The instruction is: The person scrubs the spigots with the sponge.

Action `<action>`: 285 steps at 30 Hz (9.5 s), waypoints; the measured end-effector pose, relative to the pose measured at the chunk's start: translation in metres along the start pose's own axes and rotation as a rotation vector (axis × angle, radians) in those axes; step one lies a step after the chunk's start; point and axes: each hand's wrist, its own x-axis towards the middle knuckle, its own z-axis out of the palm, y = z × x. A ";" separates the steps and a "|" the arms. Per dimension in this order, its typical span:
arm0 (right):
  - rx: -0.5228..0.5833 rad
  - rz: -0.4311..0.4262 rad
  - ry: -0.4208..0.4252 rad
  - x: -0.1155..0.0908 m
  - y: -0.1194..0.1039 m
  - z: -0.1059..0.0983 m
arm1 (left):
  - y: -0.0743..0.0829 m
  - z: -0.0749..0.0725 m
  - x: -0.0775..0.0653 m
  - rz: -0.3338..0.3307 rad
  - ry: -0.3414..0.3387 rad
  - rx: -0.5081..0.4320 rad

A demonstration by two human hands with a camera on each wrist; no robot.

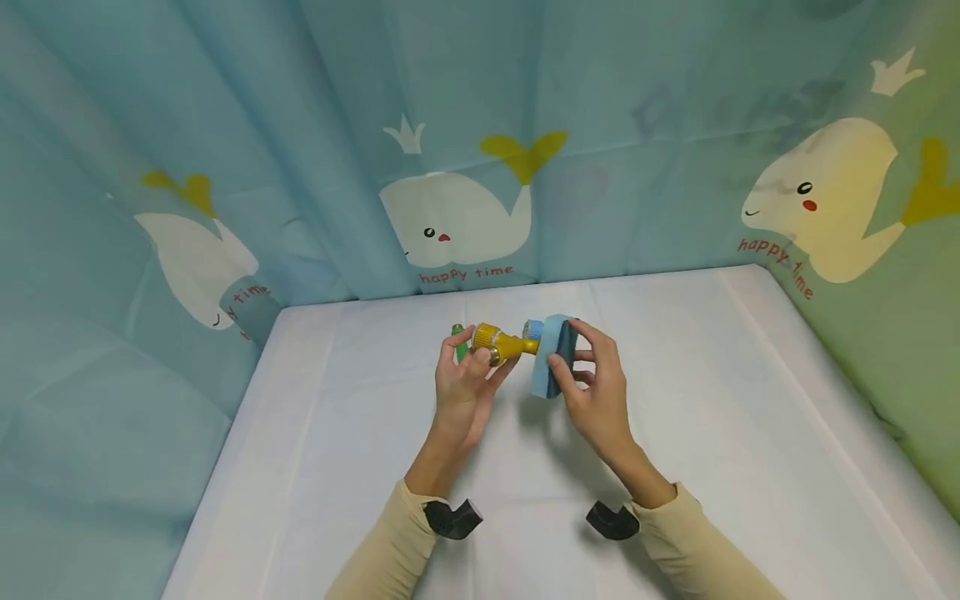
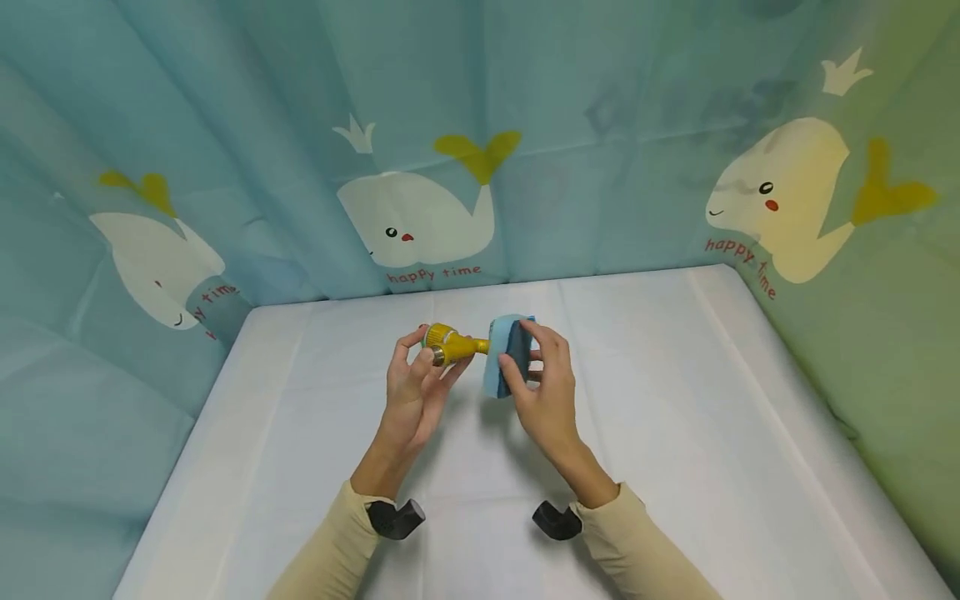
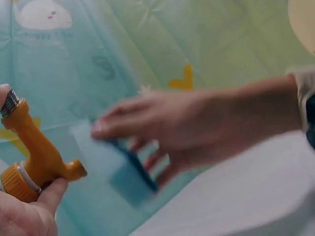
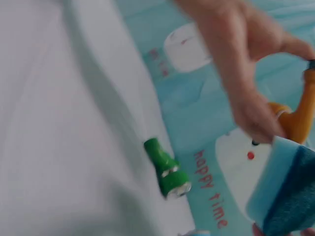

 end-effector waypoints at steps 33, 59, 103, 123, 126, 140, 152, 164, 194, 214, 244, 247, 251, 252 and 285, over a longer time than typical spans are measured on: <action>-0.231 -0.236 -0.020 0.010 -0.023 -0.002 | -0.001 0.011 0.003 0.011 0.101 0.024; -0.199 -0.195 -0.246 0.016 -0.015 -0.021 | -0.001 -0.005 -0.001 -0.100 -0.083 0.165; -0.147 -0.244 -0.012 0.007 -0.014 -0.033 | 0.007 -0.025 -0.015 -0.051 -0.107 0.433; -0.063 -0.151 -0.255 0.032 -0.011 -0.056 | 0.017 -0.024 -0.015 0.049 -0.099 0.583; 0.001 -0.008 -0.438 0.042 -0.007 -0.067 | 0.020 -0.024 -0.015 0.049 -0.128 0.585; 0.068 0.097 -0.559 0.039 0.003 -0.072 | 0.020 -0.028 -0.016 0.024 -0.180 0.629; -0.004 0.109 -0.509 0.033 0.011 -0.077 | 0.013 -0.035 -0.012 -0.209 -0.195 0.345; -0.001 0.064 -0.506 0.026 0.002 -0.072 | -0.005 -0.027 -0.016 -0.140 -0.143 0.283; -0.166 -0.359 -0.643 0.067 -0.035 -0.060 | 0.013 -0.019 -0.012 0.135 -0.210 0.726; -0.134 -0.320 -0.525 0.050 -0.012 -0.061 | 0.011 -0.021 -0.011 0.110 -0.154 0.743; -0.308 -0.419 -0.534 0.050 -0.028 -0.056 | 0.009 -0.022 -0.011 0.119 -0.226 0.811; -0.272 -0.459 -0.505 0.047 -0.028 -0.057 | 0.007 -0.023 -0.008 0.132 -0.216 0.812; -0.247 -0.481 -0.497 0.042 -0.025 -0.058 | 0.006 -0.023 -0.005 0.080 -0.204 0.711; -0.268 -0.473 -0.481 0.041 -0.022 -0.059 | 0.006 -0.023 -0.004 0.055 -0.200 0.679; -0.320 0.103 -0.072 -0.006 0.067 -0.222 | -0.113 0.062 0.073 0.193 -0.363 1.165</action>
